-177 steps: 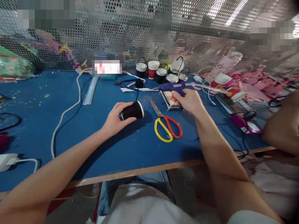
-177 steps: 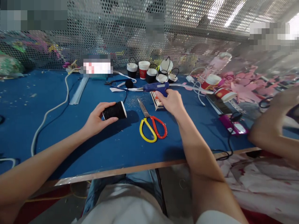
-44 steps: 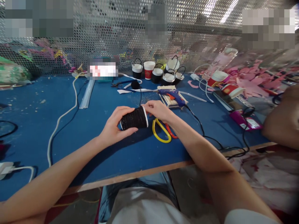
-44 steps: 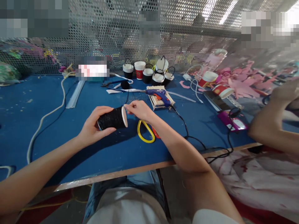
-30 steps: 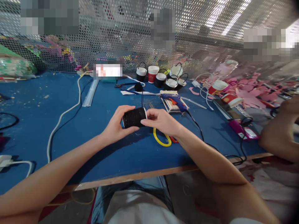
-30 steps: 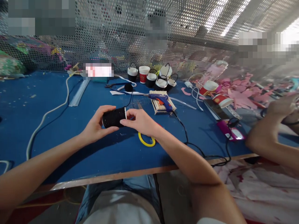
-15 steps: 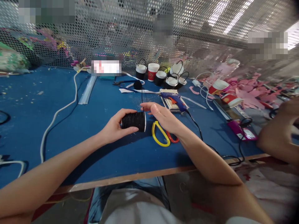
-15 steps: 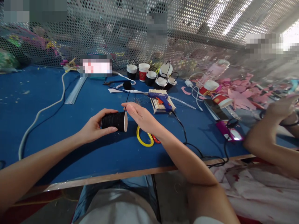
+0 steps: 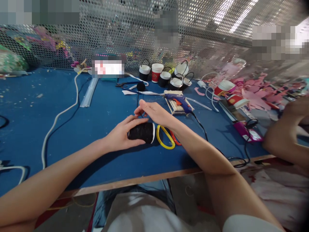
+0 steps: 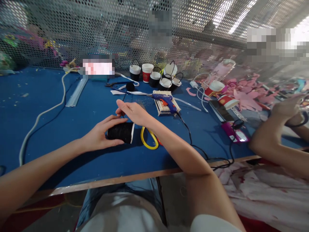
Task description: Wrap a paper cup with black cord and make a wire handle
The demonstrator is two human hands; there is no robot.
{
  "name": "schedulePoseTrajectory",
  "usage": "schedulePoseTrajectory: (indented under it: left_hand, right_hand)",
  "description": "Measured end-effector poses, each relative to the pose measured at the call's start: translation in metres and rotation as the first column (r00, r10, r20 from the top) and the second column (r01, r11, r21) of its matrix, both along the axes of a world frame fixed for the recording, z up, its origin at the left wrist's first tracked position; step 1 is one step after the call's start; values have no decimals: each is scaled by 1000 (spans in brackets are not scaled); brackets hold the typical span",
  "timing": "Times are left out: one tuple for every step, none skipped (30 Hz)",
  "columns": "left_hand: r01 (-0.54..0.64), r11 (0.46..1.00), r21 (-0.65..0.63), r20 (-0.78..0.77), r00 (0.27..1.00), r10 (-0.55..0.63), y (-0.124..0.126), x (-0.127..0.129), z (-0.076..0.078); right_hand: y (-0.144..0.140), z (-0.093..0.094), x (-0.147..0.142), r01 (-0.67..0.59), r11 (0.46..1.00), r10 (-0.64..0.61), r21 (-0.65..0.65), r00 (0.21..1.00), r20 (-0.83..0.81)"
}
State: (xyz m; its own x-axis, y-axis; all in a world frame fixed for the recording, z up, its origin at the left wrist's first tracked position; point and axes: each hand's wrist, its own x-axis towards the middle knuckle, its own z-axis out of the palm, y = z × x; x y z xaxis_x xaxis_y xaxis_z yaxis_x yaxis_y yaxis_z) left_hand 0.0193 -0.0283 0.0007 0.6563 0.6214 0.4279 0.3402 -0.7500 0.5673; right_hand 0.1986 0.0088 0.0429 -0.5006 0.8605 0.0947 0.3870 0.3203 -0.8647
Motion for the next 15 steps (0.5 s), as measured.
schedulePoseTrajectory:
  left_hand:
    - [1, 1000, -2, -6, 1000, -1, 0, 0, 1]
    - [0, 1000, -12, -7, 1000, 0, 0, 0, 2]
    - [-6, 1000, -28, -9, 1000, 6, 0, 0, 3]
    - [-18, 999, -47, -10, 1000, 17, 0, 0, 4]
    - [-33, 997, -65, -8, 999, 33, 1, 0, 4]
    - [-48, 995, -86, -6, 999, 47, 1, 0, 4]
    - [-62, 992, -106, -1, 998, 62, 2, 0, 4]
    - [-78, 988, -130, 9, 997, 79, 3, 0, 4]
    - [-94, 982, -163, 19, 995, 99, 3, 0, 3]
    - [-110, 972, -207, 30, 992, 119, 4, 0, 3]
    - [-125, 958, -258, 41, 989, 141, 5, 0, 2]
    - [-139, 940, -311, 53, 985, 163, 5, 0, 2]
    - [-149, 921, -359, 64, 981, 183, 5, 0, 2]
    - [-155, 903, -401, 70, 978, 199, 5, 0, 2]
    - [-160, 887, -433, 75, 974, 212, 6, 0, 3]
  right_hand:
    - [2, -4, 0, -8, 1000, 8, -18, 1000, 19]
    - [3, -7, 1, -12, 999, 14, -30, 999, 43]
    - [4, -8, 4, -5, 1000, 6, -26, 997, 72]
    - [4, -8, 9, 24, 1000, -24, -1, 994, 102]
    - [5, -6, 15, 75, 996, -81, 45, 988, 130]
    - [5, -3, 24, 146, 983, -163, 116, 974, 159]
    - [5, 2, 35, 239, 949, -276, 207, 945, 177]
    - [6, 7, 47, 328, 897, -391, 296, 901, 188]
    - [8, 11, 61, 395, 836, -495, 380, 842, 213]
    - [10, 15, 76, 473, 739, -624, 480, 750, 221]
    - [13, 18, 90, 511, 651, -720, 562, 650, 242]
    - [16, 20, 103, 513, 614, -766, 601, 570, 297]
    - [19, 20, 115, 489, 631, -766, 603, 516, 383]
    - [21, 18, 125, 453, 684, -728, 572, 472, 497]
    - [24, 15, 132, 418, 741, -671, 525, 428, 605]
